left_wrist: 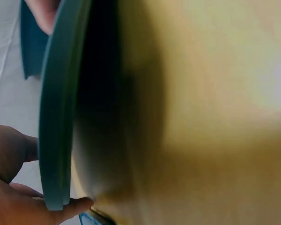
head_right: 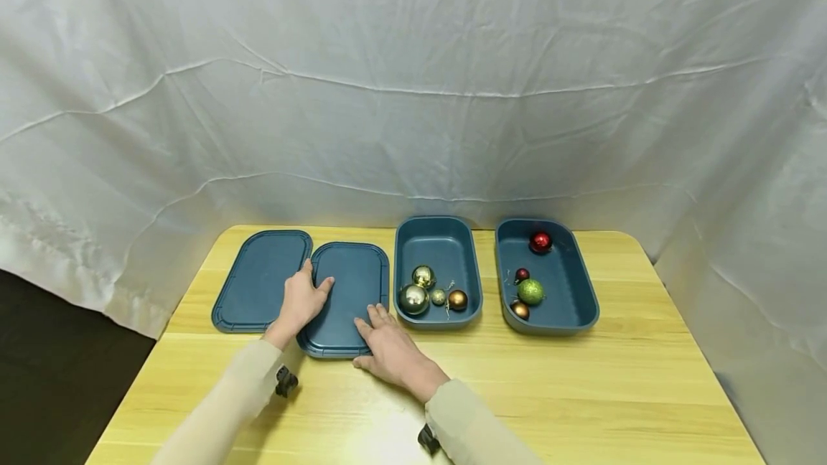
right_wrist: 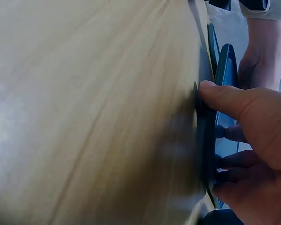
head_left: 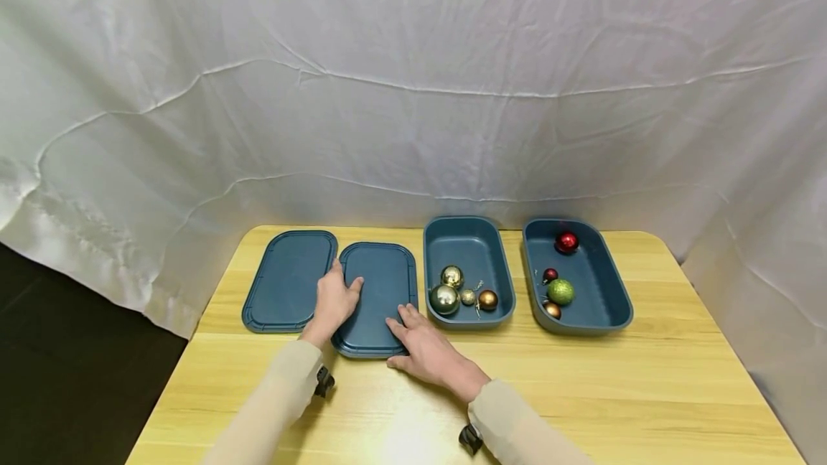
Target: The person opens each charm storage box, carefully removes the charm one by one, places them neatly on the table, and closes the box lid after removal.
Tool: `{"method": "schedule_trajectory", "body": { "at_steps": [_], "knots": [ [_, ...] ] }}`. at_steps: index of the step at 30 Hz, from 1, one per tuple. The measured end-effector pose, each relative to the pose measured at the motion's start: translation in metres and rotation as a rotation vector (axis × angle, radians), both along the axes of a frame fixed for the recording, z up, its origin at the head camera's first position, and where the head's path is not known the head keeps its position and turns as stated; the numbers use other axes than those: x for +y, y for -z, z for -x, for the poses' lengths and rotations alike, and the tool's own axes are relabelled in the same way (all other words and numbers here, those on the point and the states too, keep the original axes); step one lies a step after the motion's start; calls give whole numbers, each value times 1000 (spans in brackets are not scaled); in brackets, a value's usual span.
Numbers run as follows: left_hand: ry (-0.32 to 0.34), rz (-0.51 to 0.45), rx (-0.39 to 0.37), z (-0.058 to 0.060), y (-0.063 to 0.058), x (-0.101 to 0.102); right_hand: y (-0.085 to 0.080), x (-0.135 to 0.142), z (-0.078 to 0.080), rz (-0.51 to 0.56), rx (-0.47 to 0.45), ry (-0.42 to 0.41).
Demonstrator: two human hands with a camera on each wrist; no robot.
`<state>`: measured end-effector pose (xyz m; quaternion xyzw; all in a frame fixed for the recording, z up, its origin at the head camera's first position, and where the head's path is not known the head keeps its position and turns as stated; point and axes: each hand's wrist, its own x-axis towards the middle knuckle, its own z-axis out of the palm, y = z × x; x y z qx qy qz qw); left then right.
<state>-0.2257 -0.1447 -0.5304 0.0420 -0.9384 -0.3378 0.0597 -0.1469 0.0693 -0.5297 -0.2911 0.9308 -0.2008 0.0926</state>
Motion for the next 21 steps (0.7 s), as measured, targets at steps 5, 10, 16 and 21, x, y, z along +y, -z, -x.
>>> {"method": "schedule_trajectory", "body": {
  "at_steps": [5, 10, 16, 21],
  "knots": [
    [48, 55, -16, -1, 8, 4, 1, -1, -1, -3, -5, 14],
    [74, 101, -53, -3, 11, 7, 2, -2, -1, -14, -14, 20],
    [90, 181, -40, -6, 16, 9, 2, -4, -1, -27, -3, 19],
    [172, 327, -32, -13, 19, 11, 2, -5, -1, -52, -17, 19]
  ]
}}
